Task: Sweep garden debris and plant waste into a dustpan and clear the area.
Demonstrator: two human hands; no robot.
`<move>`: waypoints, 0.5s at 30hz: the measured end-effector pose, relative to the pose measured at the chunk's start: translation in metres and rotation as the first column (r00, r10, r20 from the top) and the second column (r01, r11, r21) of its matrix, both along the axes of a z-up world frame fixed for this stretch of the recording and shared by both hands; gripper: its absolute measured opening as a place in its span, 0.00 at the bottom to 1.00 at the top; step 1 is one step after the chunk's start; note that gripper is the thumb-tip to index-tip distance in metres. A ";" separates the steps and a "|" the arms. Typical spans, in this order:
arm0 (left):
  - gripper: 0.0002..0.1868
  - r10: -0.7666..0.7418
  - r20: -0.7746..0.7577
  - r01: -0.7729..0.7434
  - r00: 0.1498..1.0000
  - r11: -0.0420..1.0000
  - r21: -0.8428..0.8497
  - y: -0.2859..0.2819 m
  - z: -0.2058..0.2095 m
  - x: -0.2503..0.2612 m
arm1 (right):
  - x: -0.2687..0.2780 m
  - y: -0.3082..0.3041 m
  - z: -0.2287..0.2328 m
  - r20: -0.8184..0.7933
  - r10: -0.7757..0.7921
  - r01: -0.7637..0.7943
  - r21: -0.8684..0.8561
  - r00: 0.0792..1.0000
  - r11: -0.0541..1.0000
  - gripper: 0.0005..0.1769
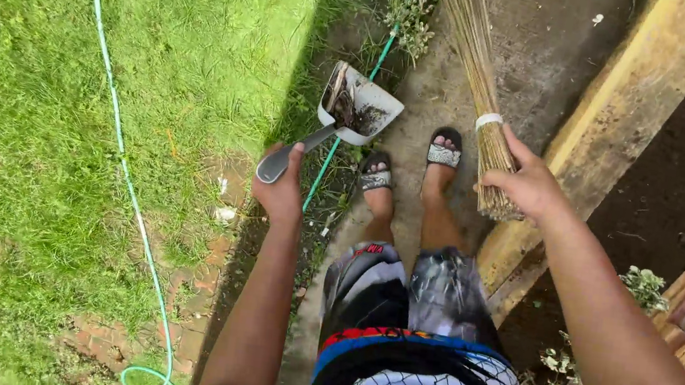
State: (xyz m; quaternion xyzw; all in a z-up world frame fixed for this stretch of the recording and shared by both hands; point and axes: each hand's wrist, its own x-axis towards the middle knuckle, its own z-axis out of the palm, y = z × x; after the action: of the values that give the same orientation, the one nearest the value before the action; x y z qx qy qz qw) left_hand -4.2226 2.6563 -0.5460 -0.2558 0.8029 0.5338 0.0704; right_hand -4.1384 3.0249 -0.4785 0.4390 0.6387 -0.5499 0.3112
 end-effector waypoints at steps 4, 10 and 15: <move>0.26 -0.004 -0.051 0.004 0.999 1.000 -0.009 0.042 -0.068 -0.046 | -0.066 0.055 -0.093 0.019 0.120 -0.122 0.088 0.993 0.989 0.55; 0.23 -0.053 -0.075 0.046 0.996 0.995 -0.085 0.089 -0.148 -0.091 | -0.095 0.072 -0.203 0.091 0.365 -0.375 0.147 0.927 0.915 0.57; 0.21 -0.103 -0.164 0.093 0.981 0.993 -0.067 0.101 -0.173 -0.124 | -0.053 0.028 -0.235 -0.051 0.305 -0.303 0.046 0.951 0.952 0.58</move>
State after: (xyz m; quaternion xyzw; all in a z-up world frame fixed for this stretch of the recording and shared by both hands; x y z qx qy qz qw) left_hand -4.3468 2.7573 -0.7186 -0.1721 0.8331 0.5253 0.0215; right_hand -4.1913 3.0525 -0.7137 0.3255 0.7176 -0.4956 0.3654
